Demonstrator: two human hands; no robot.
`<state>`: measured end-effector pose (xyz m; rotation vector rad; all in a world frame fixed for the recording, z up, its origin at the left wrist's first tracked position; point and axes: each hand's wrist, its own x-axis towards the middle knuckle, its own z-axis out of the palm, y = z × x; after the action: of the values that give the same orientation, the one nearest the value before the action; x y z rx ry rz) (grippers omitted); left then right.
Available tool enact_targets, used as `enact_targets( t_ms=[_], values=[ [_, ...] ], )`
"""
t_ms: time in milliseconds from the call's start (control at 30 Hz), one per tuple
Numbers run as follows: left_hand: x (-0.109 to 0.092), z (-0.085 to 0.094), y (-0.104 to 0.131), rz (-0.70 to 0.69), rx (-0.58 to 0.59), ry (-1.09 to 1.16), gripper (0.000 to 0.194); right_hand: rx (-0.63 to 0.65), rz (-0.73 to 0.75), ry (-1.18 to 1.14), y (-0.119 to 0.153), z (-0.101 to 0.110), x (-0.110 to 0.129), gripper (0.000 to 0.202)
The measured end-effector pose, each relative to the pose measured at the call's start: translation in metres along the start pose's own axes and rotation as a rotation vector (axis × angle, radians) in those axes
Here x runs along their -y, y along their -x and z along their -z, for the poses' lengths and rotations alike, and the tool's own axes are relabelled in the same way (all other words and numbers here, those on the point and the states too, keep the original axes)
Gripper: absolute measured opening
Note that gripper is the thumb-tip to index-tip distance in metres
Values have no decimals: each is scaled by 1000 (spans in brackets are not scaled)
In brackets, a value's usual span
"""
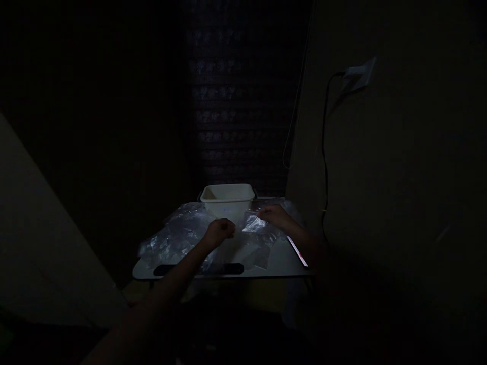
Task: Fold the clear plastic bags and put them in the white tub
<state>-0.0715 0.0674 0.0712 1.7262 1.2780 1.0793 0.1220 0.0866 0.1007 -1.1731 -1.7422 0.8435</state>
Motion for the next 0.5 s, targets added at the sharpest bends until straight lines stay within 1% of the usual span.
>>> enact_targets(
  t_ms=[33,67,133,167,233,300,367,400,433,500],
  values=[
    [-2,13,-6,-31,-47,-84,7,-9,4,-3,-7,2,3,16],
    [-4,27,-13,-58,-122,-177,8,-19,7,-6,-14,3,7,16],
    [-6,54,-30,-110,-300,-358,13,-43,9,-10,-31,5,15,17],
    [-5,66,-39,-109,-378,-427,16,-53,6,-18,-40,4,18,17],
    [0,85,-59,-85,-489,-517,21,-76,5,-35,-58,2,23,17],
    [10,97,-79,-34,-579,-558,26,-102,22,-46,-76,-3,25,17],
    [24,103,-97,45,-637,-524,29,-110,50,-55,-92,-8,23,18],
    [31,105,-105,97,-644,-475,29,-109,63,-61,-100,-10,21,19],
    [38,105,-111,149,-627,-406,29,-108,73,-66,-107,-13,19,19],
    [51,102,-120,242,-544,-225,28,-121,81,-73,-118,-17,15,20]
  ],
)
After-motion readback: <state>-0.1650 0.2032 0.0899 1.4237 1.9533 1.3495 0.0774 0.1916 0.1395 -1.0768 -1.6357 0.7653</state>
